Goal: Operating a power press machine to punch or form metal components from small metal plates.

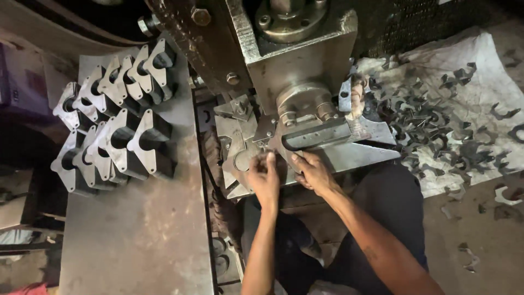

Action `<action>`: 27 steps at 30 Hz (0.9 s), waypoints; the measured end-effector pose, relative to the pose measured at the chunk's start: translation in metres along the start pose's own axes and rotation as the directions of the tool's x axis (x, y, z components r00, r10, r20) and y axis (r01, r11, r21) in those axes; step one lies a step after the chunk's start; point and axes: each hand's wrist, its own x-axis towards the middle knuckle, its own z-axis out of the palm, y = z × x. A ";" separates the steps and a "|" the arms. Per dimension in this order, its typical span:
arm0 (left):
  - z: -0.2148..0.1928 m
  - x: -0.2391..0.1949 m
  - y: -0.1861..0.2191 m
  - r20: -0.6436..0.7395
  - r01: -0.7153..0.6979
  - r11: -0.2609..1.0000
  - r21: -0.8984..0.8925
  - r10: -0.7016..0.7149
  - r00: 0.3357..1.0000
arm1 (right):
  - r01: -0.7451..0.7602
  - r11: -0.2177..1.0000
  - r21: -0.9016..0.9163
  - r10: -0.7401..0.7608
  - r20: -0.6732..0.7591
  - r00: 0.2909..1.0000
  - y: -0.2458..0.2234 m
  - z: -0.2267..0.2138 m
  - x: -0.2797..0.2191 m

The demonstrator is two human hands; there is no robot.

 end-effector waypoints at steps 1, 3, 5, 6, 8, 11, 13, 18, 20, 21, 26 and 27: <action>-0.006 -0.007 -0.006 0.003 -0.002 1.000 0.001 0.002 1.000 | 0.002 1.000 0.003 -0.002 -0.001 1.000 0.000 0.001 0.000; -0.013 -0.018 -0.019 -0.025 -0.320 0.903 0.288 0.342 0.940 | -0.001 1.000 -0.014 0.001 -0.019 1.000 -0.002 0.000 0.002; -0.010 -0.026 -0.028 -0.010 -0.265 0.942 0.206 0.273 0.962 | -0.001 1.000 -0.023 0.001 -0.008 1.000 0.002 -0.003 0.006; -0.009 -0.030 -0.033 0.024 -0.210 0.970 0.120 0.208 0.978 | 0.006 1.000 -0.025 -0.006 -0.008 1.000 0.006 -0.004 0.006; -0.009 -0.033 -0.033 0.037 -0.246 0.957 0.156 0.243 0.969 | 0.007 1.000 -0.015 -0.008 -0.020 1.000 0.011 -0.001 0.003; 0.001 -0.030 -0.035 0.040 -0.257 0.954 0.152 0.254 0.966 | 0.035 0.999 0.001 -0.035 -0.042 0.999 0.003 -0.005 0.014; 0.002 -0.035 -0.037 0.034 -0.205 0.970 0.134 0.203 0.979 | 0.028 0.999 0.019 -0.027 -0.051 0.998 0.003 -0.015 0.012; -0.001 -0.039 -0.040 0.154 -0.491 0.828 0.271 0.466 0.871 | -0.102 0.966 0.237 0.030 0.291 0.956 -0.042 -0.016 -0.034; 0.009 -0.023 -0.001 0.217 -0.692 0.609 0.387 0.670 0.710 | 0.030 0.987 0.160 -0.061 0.188 0.980 -0.043 -0.024 -0.034; 0.012 -0.017 0.018 0.311 -0.816 0.325 0.478 0.806 0.503 | 0.152 0.986 0.073 -0.159 0.097 0.983 -0.043 -0.028 -0.034; 0.010 0.022 0.024 0.445 -0.759 0.569 0.317 0.618 0.649 | 0.418 0.907 -0.061 -0.422 -0.136 0.896 -0.023 -0.041 0.000; 0.011 0.028 0.019 0.360 -0.711 0.601 0.366 0.613 0.704 | 0.444 0.896 -0.004 -0.440 -0.144 0.886 -0.031 -0.044 0.005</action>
